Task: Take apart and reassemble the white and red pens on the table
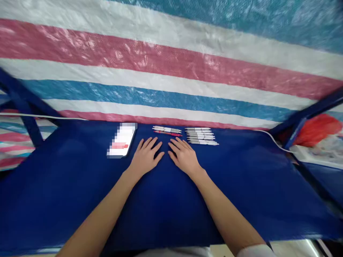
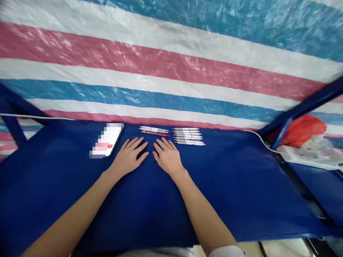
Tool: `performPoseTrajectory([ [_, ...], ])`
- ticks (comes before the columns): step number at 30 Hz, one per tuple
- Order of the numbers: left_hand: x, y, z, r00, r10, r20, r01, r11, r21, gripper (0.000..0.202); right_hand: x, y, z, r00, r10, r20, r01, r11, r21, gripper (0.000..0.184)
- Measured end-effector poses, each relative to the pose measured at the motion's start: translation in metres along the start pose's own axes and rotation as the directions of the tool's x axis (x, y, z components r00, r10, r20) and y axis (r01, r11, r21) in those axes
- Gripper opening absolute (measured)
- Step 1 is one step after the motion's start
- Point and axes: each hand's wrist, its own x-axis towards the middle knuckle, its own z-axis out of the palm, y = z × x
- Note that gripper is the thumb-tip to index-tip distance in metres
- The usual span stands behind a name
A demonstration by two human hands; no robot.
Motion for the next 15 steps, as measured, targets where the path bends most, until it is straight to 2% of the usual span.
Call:
performPoseTrajectory([
  [6,0.007,-0.003,0.002,0.998,-0.006,-0.056,0.005,1.000,-0.020,0.039,-0.002,0.002,0.005,1.000,0.013,0.001,-0.013,0.999,0.046,0.037],
  [11,0.037,-0.005,-0.001,0.991,0.048,-0.128,-0.053,0.998,-0.038,0.035,-0.001,0.003,0.005,0.999,0.027,-0.024,-0.025,0.996,0.091,0.035],
  [15,0.056,-0.004,0.004,0.986,0.102,-0.135,-0.108,0.993,-0.038,0.031,-0.001,0.003,0.004,0.999,0.029,-0.024,-0.027,0.995,0.093,0.036],
])
